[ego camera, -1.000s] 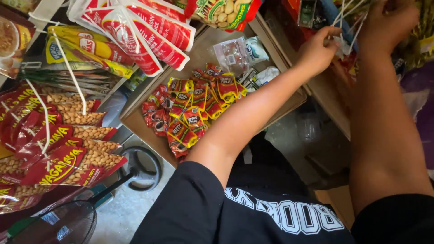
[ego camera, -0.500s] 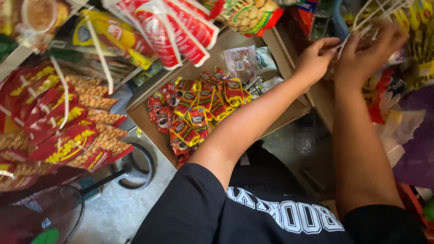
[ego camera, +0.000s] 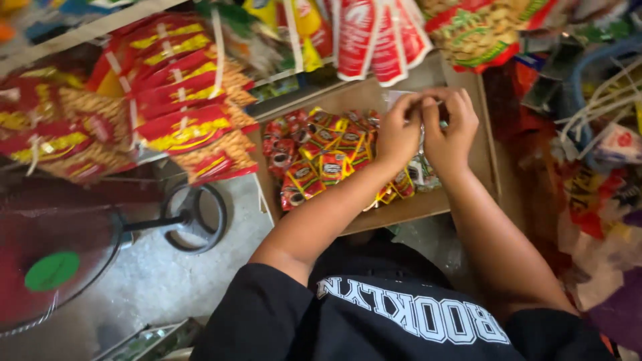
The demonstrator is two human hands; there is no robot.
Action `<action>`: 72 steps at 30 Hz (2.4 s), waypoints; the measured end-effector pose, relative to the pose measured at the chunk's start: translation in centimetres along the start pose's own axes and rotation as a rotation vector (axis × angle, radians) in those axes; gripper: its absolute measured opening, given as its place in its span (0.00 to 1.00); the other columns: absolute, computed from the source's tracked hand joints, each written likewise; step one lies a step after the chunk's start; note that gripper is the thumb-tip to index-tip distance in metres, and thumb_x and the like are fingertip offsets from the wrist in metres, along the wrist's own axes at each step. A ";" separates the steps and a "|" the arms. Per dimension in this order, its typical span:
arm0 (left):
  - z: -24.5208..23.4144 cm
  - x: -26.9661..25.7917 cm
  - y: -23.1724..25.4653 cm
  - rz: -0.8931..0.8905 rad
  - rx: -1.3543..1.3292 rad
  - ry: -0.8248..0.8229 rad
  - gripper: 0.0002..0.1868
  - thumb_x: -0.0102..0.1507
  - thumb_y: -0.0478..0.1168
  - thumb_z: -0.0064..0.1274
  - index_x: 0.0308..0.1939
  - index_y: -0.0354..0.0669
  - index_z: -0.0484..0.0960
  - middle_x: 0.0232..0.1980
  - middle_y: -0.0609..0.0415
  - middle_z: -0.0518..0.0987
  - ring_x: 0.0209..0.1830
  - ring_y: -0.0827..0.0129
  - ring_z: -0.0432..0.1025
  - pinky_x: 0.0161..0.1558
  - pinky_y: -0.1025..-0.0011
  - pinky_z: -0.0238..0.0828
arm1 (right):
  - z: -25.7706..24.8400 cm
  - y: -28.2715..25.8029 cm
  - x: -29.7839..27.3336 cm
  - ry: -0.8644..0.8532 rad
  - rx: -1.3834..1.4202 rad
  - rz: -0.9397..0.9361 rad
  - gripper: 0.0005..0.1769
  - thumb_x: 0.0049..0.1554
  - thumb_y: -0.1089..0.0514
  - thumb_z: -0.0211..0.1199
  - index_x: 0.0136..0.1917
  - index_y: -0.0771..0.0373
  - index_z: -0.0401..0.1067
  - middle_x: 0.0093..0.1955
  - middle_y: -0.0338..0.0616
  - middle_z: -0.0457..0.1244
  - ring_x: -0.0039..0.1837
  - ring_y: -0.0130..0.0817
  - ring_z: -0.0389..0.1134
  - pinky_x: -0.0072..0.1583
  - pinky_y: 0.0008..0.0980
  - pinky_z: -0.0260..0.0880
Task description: Organizing and hanging various food pouches and snack bags on display hooks in a store.
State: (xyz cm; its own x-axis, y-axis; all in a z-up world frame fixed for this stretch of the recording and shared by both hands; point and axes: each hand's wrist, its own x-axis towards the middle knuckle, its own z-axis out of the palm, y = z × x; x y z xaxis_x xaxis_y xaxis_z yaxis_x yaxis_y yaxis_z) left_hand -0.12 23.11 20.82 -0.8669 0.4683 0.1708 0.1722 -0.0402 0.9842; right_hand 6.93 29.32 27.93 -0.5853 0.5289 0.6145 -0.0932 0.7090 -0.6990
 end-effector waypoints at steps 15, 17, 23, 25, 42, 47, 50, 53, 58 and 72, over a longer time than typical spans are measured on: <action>-9.0 13.6 -5.1 0.203 0.340 0.261 0.38 0.68 0.50 0.55 0.76 0.36 0.59 0.75 0.34 0.65 0.76 0.44 0.60 0.74 0.57 0.56 | 10.4 2.7 8.5 -0.115 0.766 0.420 0.15 0.66 0.71 0.56 0.65 0.70 0.73 0.51 0.38 0.68 0.48 0.23 0.69 0.50 0.23 0.70; -9.0 13.4 -4.3 0.214 0.309 0.272 0.33 0.67 0.50 0.55 0.70 0.37 0.66 0.68 0.36 0.74 0.67 0.46 0.70 0.68 0.59 0.64 | 10.1 2.4 9.2 -0.154 0.846 0.487 0.13 0.67 0.69 0.55 0.62 0.69 0.75 0.50 0.38 0.70 0.46 0.23 0.70 0.50 0.23 0.72; -8.0 9.7 -0.8 -0.007 0.071 0.211 0.21 0.67 0.49 0.58 0.54 0.38 0.74 0.37 0.50 0.81 0.35 0.68 0.73 0.39 0.68 0.72 | 9.3 4.4 9.5 -0.104 0.891 0.558 0.01 0.69 0.64 0.63 0.53 0.63 0.73 0.41 0.33 0.67 0.39 0.20 0.64 0.42 0.24 0.63; -7.8 8.7 -0.1 0.077 -0.023 0.193 0.19 0.68 0.48 0.57 0.53 0.38 0.73 0.39 0.51 0.81 0.38 0.70 0.74 0.42 0.69 0.73 | 8.2 3.7 9.7 -0.112 0.855 0.578 0.02 0.69 0.63 0.64 0.52 0.62 0.73 0.39 0.33 0.66 0.37 0.19 0.63 0.40 0.23 0.60; -5.8 -0.6 7.5 0.083 -0.319 0.134 0.17 0.70 0.46 0.57 0.54 0.39 0.70 0.45 0.52 0.79 0.40 0.76 0.75 0.40 0.74 0.75 | 0.1 -0.2 7.5 -0.295 1.095 0.731 0.05 0.66 0.65 0.59 0.48 0.59 0.72 0.41 0.35 0.66 0.40 0.24 0.66 0.45 0.26 0.65; -5.5 -1.9 8.4 0.116 -0.191 0.173 0.18 0.71 0.48 0.56 0.56 0.40 0.73 0.46 0.54 0.80 0.45 0.76 0.76 0.47 0.73 0.77 | -1.4 -2.3 7.1 -0.316 1.178 0.646 0.07 0.66 0.70 0.57 0.48 0.61 0.71 0.42 0.38 0.66 0.40 0.25 0.66 0.45 0.24 0.65; -5.4 -2.2 9.2 0.107 -0.312 0.136 0.17 0.72 0.47 0.57 0.53 0.38 0.73 0.45 0.54 0.81 0.42 0.77 0.76 0.46 0.75 0.77 | -2.1 -1.7 6.8 -0.288 1.189 0.626 0.06 0.72 0.69 0.57 0.52 0.65 0.72 0.41 0.40 0.66 0.38 0.24 0.62 0.44 0.24 0.61; -5.3 -2.9 10.2 0.105 -0.440 0.106 0.20 0.71 0.47 0.58 0.60 0.39 0.72 0.48 0.56 0.80 0.45 0.78 0.74 0.51 0.73 0.75 | -3.0 -0.8 5.9 -0.293 1.226 0.582 0.07 0.77 0.70 0.58 0.53 0.70 0.71 0.44 0.45 0.66 0.40 0.27 0.60 0.44 0.24 0.55; -6.4 -5.9 4.9 0.015 -0.402 -0.019 0.17 0.73 0.43 0.60 0.57 0.36 0.72 0.51 0.53 0.79 0.52 0.74 0.73 0.57 0.69 0.73 | -2.9 0.3 2.6 -0.299 1.227 0.592 0.07 0.74 0.69 0.60 0.51 0.68 0.70 0.44 0.43 0.66 0.41 0.26 0.61 0.47 0.24 0.60; -6.2 -15.7 -13.0 -0.882 -0.135 0.136 0.31 0.60 0.43 0.62 0.64 0.44 0.67 0.50 0.52 0.79 0.45 0.67 0.75 0.37 0.64 0.75 | 6.2 14.5 -17.7 -0.555 0.604 1.215 0.16 0.60 0.63 0.62 0.62 0.53 0.72 0.45 0.35 0.70 0.37 0.28 0.65 0.36 0.28 0.62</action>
State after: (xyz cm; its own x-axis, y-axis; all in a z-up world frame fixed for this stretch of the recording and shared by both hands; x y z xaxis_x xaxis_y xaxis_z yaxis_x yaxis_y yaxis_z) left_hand 8.32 10.82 5.64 -0.7076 0.2703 -0.6529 -0.6301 0.1769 0.7561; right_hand 10.94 27.37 4.66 -0.7638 0.3024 -0.5702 0.4387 -0.4048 -0.8023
